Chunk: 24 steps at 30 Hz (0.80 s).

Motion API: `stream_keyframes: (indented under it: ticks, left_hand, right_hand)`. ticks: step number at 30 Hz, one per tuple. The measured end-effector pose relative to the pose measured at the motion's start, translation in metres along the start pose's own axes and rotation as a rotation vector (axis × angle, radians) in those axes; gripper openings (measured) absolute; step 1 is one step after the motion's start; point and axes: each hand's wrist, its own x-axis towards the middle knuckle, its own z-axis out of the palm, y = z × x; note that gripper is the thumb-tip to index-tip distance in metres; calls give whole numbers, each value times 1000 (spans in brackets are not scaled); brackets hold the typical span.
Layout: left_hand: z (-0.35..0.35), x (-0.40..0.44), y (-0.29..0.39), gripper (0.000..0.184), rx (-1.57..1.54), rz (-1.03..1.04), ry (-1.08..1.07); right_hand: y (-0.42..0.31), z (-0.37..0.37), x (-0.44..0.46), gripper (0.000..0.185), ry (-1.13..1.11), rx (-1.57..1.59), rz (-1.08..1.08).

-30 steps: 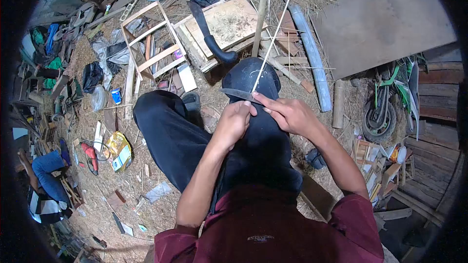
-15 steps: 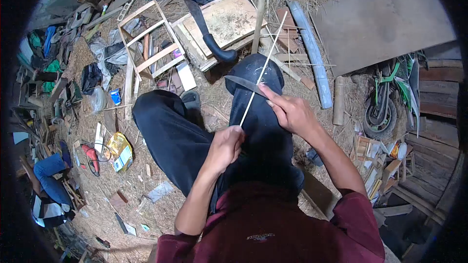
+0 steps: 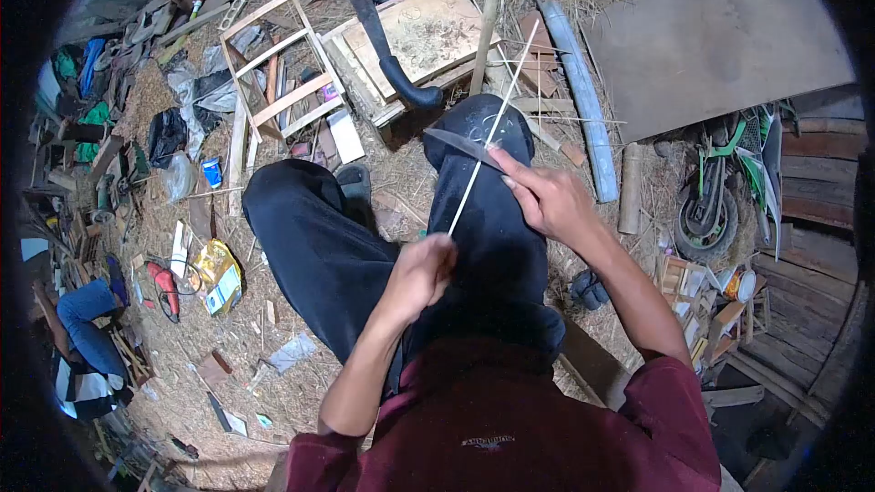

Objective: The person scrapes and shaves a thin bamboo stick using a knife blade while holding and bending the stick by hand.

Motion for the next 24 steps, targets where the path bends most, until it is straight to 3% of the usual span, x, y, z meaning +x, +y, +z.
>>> stream_keyframes:
  ticks: [3,7,13,14,17,20,24]
  left_hand:
    - [-12,-5,-2,36,-65,-78,-45]
    - [-5,22,30,38,119,26,-103]
    - [8,69,14,43,414,437,92]
    - [6,63,7,43,401,356,94]
    - [0,30,-12,40,509,363,59]
    - [-7,-5,-10,40,394,142,131]
    - [-1,20,1,40,544,383,118]
  right_hand:
    - [1,9,-1,53,54,31,-27]
    - [1,10,0,53,48,51,-56]
    - [0,7,1,54,20,-19,-44]
    - [1,7,1,54,20,-40,-42]
    - [8,14,2,55,117,-18,39]
    - [0,9,-1,54,68,-3,5]
    - [-1,4,-3,55,10,22,-36]
